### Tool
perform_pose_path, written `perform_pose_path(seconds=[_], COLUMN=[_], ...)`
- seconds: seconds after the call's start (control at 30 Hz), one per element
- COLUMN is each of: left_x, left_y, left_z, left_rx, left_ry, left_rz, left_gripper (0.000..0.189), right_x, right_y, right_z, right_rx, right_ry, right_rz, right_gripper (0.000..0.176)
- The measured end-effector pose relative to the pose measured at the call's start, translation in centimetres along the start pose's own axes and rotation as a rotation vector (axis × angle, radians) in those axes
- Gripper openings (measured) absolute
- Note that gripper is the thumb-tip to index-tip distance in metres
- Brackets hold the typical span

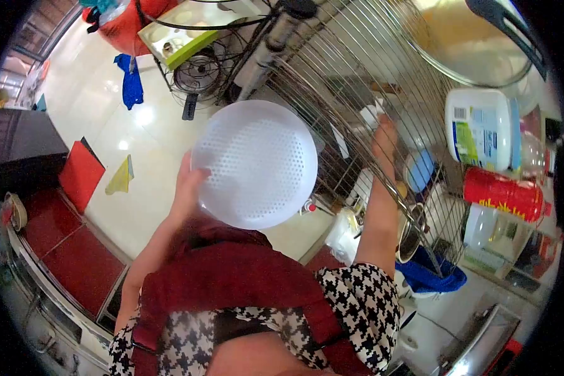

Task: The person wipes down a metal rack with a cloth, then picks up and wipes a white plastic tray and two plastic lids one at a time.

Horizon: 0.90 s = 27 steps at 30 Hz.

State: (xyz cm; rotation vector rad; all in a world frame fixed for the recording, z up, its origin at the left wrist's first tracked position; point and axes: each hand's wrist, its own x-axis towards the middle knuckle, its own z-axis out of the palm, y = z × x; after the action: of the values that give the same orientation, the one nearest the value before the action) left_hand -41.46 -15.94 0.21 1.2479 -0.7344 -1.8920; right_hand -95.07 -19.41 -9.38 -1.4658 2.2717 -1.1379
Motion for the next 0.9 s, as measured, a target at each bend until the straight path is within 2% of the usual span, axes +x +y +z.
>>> perform_pose_path(seconds=[0.03,0.07,0.13,0.2,0.27,0.3,0.37,0.4,0.47,0.5,0.57,0.6,0.67,0.77,0.8,0.87,0.9], left_x=[-0.2,-0.2,-0.3,0.1,0.4,0.5,0.6,0.4,0.2,0.3,0.2,0.1,0.2,1.6,1.8,1.5,1.6], left_y=[0.3,0.3,0.1,-1.1,-1.8,-1.9,-2.1,-2.0,-2.0,-2.1,-2.1,-2.1,-2.6,-3.9,-3.9,-3.5,-3.6], left_z=[0.3,0.5,0.6,-0.1,-0.8,-0.8,-0.4,-0.1,0.3,0.4,0.4,0.3,-0.2,-0.1,0.0,0.6,0.6], left_rx=[-0.035,-0.027,-0.036,-0.056,-0.069,-0.065,-0.058,-0.054,-0.037,-0.037,-0.055,-0.048,-0.067,-0.101,-0.097,-0.075,-0.072], left_ry=[0.022,0.01,0.029,0.013,-0.015,-0.019,-0.039,-0.029,-0.013,-0.021,-0.021,-0.028,-0.005,-0.029,-0.035,-0.039,-0.048], left_rz=[-0.014,-0.01,0.03,0.046,0.052,0.048,0.04,0.05,0.081,0.085,0.075,0.078,0.068,0.076,0.075,0.106,0.107], left_gripper=[0.064,0.064,0.065,0.061,0.058,0.059,0.06,0.06,0.061,0.061,0.062,0.062,0.061,0.061,0.061,0.06,0.06], right_x=[-0.6,-1.1,-1.6,-2.6,-3.5,-4.9,-5.7,-6.6,-8.3,-8.5,-9.5,-9.8,-10.1,-10.0,-10.7,-11.7,-12.4], right_y=[-0.7,-3.5,-7.5,-18.4,-11.1,-13.9,-9.6,-8.2,-6.4,-6.5,-7.0,-5.6,-1.2,-2.3,-9.9,-5.4,-7.4], right_z=[-0.5,-0.6,-0.1,1.2,4.1,3.5,2.6,1.6,-0.4,-1.2,-2.8,-3.3,-4.1,-3.8,-4.4,0.2,2.2], right_rx=[-0.161,-0.159,-0.24,0.225,-0.557,-0.477,-0.782,-0.79,-0.941,-0.943,-0.797,-0.794,-0.802,-0.748,-0.942,-0.931,-0.654], right_ry=[-0.012,0.002,-0.01,0.025,0.015,-0.129,-0.073,-0.067,0.022,0.03,0.037,0.045,-0.038,0.023,-0.117,-0.09,0.067], right_rz=[0.091,0.095,0.267,0.446,-0.445,-0.111,-0.31,-0.295,-0.167,-0.164,0.087,0.095,0.249,0.287,0.256,0.027,0.07], right_gripper=[0.033,0.033,0.036,0.026,0.027,0.029,0.029,0.029,0.028,0.028,0.025,0.025,0.024,0.024,0.025,0.027,0.032])
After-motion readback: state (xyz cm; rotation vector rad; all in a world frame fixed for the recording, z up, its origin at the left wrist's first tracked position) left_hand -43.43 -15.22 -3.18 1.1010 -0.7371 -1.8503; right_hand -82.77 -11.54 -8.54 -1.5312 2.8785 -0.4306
